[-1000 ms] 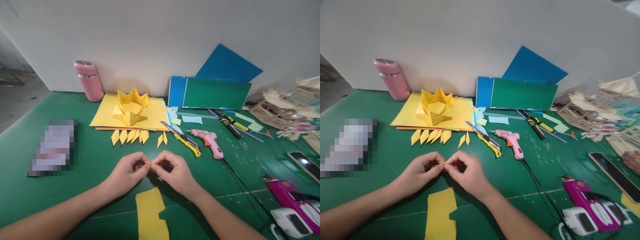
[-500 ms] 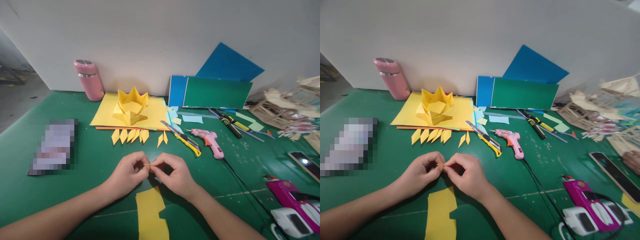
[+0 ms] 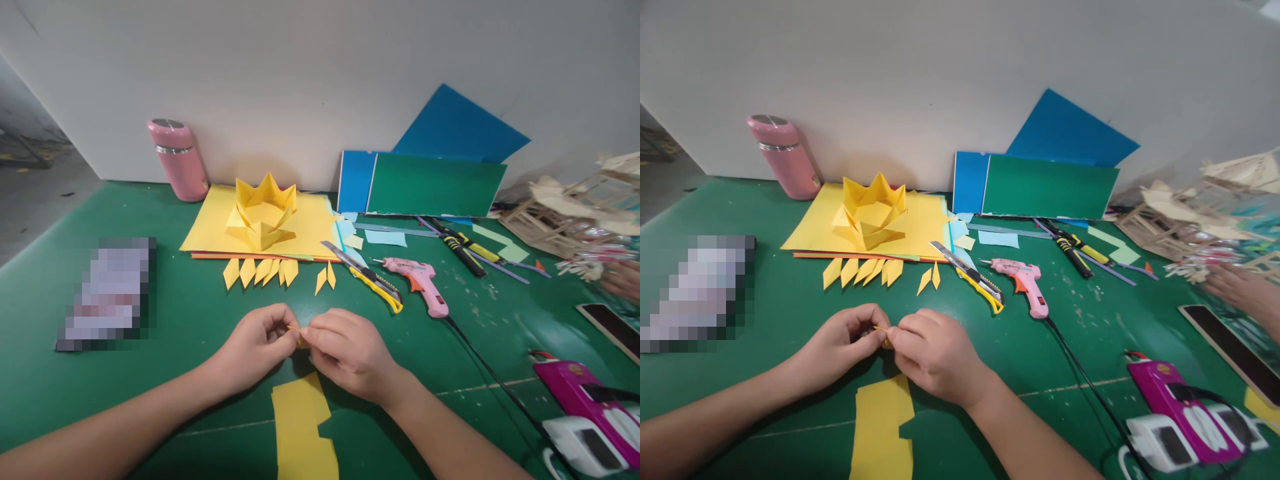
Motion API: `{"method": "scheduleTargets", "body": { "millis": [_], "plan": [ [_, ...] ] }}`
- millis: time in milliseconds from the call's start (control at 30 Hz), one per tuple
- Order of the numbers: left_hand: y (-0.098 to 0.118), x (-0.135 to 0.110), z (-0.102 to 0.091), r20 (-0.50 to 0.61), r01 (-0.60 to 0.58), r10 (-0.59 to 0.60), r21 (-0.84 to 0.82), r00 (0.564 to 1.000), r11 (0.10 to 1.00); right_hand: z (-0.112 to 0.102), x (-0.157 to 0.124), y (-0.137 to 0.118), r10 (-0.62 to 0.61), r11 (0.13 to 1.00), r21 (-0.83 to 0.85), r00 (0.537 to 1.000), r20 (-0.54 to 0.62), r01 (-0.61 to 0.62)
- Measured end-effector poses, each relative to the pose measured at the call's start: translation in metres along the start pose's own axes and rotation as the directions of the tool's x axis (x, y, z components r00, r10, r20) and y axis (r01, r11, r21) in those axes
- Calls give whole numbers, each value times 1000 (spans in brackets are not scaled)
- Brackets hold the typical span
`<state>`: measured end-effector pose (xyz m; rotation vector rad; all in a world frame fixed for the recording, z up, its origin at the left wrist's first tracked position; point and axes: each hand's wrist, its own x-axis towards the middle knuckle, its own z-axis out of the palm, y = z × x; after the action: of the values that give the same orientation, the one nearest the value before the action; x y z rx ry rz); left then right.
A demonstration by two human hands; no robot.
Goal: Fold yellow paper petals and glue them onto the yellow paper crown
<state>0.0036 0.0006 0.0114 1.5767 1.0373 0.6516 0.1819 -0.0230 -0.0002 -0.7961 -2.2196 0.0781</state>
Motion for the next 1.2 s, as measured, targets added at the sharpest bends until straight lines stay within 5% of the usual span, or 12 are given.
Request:
{"method": "scheduleTargets", "body": {
  "millis": [433,567,733,900,1200],
  "plan": [
    [7,-1,-5,74,107,-98,-120,992,987,-5,3,2,-71,998,1,997,33,71],
    [3,0,-3,52,66,-61,-88,997,994,-2,3,2,143,960,247,989,-36,-129],
    [0,0,-1,32,1,-1,12,999,1000,0,6,-1,422,818,420,906,28,-394],
    [-2,-1,0,21,-36,34,99,999,994,-2,8,-1,499,761,407,857,130,-505],
    [-2,-2,1,-107,5,7,117,994,993,-1,9,-3,577,704,413,804,142,-578]
  ]
}}
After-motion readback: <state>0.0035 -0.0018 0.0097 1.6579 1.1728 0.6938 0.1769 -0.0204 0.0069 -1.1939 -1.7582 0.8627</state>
